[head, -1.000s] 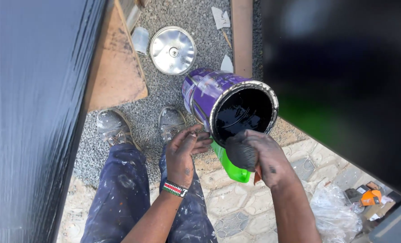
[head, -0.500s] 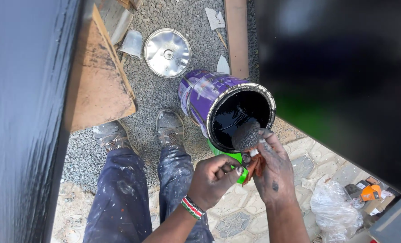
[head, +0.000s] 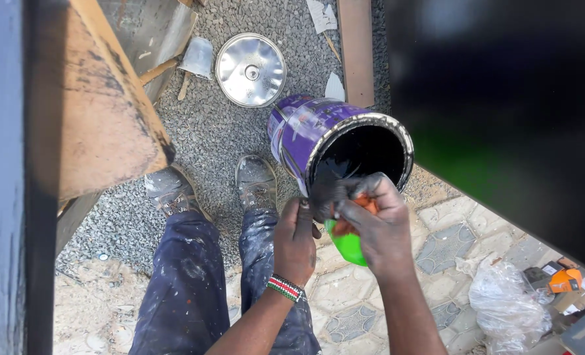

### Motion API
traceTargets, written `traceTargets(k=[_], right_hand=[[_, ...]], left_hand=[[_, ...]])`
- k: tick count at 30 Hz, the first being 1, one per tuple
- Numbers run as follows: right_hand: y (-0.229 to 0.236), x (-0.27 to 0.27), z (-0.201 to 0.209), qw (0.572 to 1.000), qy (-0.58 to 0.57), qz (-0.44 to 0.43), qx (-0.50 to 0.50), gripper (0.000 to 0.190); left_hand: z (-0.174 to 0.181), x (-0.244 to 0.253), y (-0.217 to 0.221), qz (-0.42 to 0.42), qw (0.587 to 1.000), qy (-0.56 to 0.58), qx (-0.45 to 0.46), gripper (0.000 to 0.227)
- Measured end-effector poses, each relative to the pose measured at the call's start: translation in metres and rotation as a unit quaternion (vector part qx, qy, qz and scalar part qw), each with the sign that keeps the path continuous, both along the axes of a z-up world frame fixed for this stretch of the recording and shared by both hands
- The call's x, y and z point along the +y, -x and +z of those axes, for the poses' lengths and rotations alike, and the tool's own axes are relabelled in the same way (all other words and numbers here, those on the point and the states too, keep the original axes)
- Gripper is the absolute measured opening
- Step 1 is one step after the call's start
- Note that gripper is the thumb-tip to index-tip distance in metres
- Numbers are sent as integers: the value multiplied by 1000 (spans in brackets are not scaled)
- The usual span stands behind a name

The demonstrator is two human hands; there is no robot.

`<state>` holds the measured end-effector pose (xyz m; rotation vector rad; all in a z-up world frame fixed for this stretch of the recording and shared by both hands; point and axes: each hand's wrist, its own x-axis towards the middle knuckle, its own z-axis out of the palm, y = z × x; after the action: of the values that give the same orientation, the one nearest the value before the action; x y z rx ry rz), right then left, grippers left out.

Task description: Applying black paint to wooden furniture panels using a sponge and smoothing the finish

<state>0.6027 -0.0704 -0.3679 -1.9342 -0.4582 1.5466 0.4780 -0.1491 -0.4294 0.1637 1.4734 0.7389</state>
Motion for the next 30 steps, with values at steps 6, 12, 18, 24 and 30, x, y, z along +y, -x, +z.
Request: traceTargets(k=[6, 12, 18, 24, 30], right_hand=[[-28, -11, 30, 988, -26, -105, 114, 61], [3, -2, 50, 991, -32, -114, 64, 40], [30, -20, 45, 987, -117, -13, -111, 35], [51, -13, 50, 995, -47, -62, -63, 46], [55, 0, 69, 874, -111, 370, -294, 36]], left_hand=[[30, -15, -12, -65, 993, -81, 47, 37], [76, 25, 9, -79, 970, -225, 52, 79], [71, 44, 19, 0, 980, -194, -35, 93], [57, 59, 32, 157, 912, -113, -361, 76], [44, 60, 39, 206, 892, -119, -385, 26]])
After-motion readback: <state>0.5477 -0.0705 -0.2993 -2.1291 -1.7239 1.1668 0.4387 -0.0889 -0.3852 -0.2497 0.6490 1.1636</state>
